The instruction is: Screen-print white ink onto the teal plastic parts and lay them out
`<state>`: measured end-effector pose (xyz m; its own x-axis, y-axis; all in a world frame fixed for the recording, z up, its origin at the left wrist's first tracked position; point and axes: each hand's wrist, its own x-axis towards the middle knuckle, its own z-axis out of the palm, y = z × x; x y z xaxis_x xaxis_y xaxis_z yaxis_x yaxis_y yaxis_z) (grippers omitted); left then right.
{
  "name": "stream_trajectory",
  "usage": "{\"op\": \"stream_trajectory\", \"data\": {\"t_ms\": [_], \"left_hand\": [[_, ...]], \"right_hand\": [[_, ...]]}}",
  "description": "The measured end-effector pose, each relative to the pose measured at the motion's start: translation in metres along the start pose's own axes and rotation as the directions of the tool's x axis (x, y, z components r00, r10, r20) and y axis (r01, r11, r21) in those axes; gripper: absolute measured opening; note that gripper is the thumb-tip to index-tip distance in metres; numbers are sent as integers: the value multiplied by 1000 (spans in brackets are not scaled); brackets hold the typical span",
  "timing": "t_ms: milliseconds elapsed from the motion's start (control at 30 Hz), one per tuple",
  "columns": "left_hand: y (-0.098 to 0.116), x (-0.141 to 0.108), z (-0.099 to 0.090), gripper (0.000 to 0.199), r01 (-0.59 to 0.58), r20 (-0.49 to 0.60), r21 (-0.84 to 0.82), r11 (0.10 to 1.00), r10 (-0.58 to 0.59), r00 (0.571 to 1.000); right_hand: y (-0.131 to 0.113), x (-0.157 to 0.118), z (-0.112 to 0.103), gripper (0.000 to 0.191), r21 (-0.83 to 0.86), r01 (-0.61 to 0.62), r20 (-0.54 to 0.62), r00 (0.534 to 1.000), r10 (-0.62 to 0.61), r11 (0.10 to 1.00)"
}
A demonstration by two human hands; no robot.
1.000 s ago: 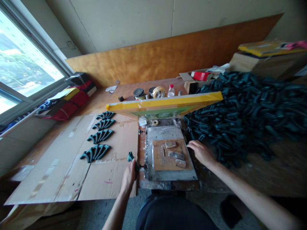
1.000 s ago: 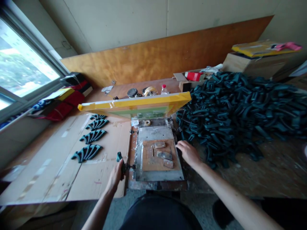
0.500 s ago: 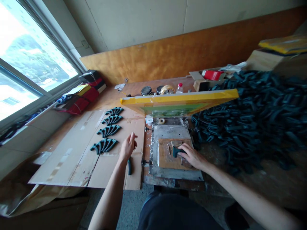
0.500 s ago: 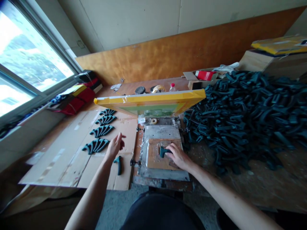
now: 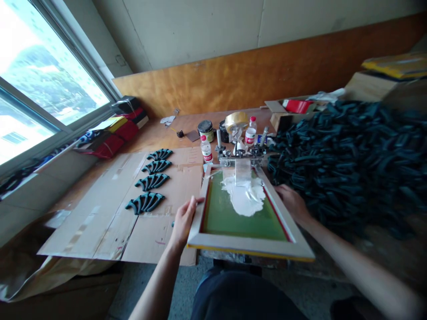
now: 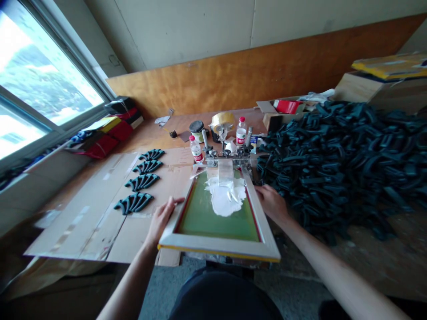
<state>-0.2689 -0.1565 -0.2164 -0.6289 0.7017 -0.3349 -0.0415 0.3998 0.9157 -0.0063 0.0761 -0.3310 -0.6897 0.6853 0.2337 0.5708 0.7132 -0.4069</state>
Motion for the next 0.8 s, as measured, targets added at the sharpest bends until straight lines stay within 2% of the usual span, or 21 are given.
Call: {"op": "stream_trajectory", "data": {"t_ms": [100,167,200,300,333,400,467,533,567,600,667,733,800], "left_hand": [[-61,-4,4,70,103,47,131,986,-110,993],[-89,1,9,71,122,26,247,961,-133,991],[-97,5,11,68,125,13,301,945,-135,991],[-108,12,12,60,108,25,397,912,-129,991],[-109,13,11,58,100,37,413,905,-126,991],[-108,13,9,57,86,53,432,898,-120,991],[-108,12,8,57,80,57,440,894,-116,992],[-109,11,9,57,73,55,434,898,-107,993],[-110,11,9,56,67,54,428,901,-100,994],[-111,11,10,55,61,50,420,905,-91,995],[-112,10,10,55,60,34,401,914,-80,996],[-112,10,10,54,77,12,377,923,-87,996],[-110,9,11,54,100,-9,346,933,-103,995]], "right_hand": [[-13,39,-13,45,33,16,-79,997,-14,999],[-37,63,-11,52,5,119,-19,993,-119,993],[-50,71,-8,46,-17,171,57,984,-170,985],[-78,66,3,9,-32,240,278,935,-222,970],[-81,56,5,7,-18,264,317,916,-244,964],[-80,31,4,17,35,357,342,873,-346,934],[-74,9,-5,24,121,490,339,797,-500,863],[-67,1,-15,25,209,569,350,716,-604,795],[-66,2,-19,23,244,575,367,691,-623,781],[-65,5,-22,21,270,561,382,684,-622,783],[-67,11,-20,19,274,505,364,734,-574,819],[-70,8,-13,23,246,470,263,810,-525,848],[-71,-6,-5,29,234,488,164,833,-529,841]]}}
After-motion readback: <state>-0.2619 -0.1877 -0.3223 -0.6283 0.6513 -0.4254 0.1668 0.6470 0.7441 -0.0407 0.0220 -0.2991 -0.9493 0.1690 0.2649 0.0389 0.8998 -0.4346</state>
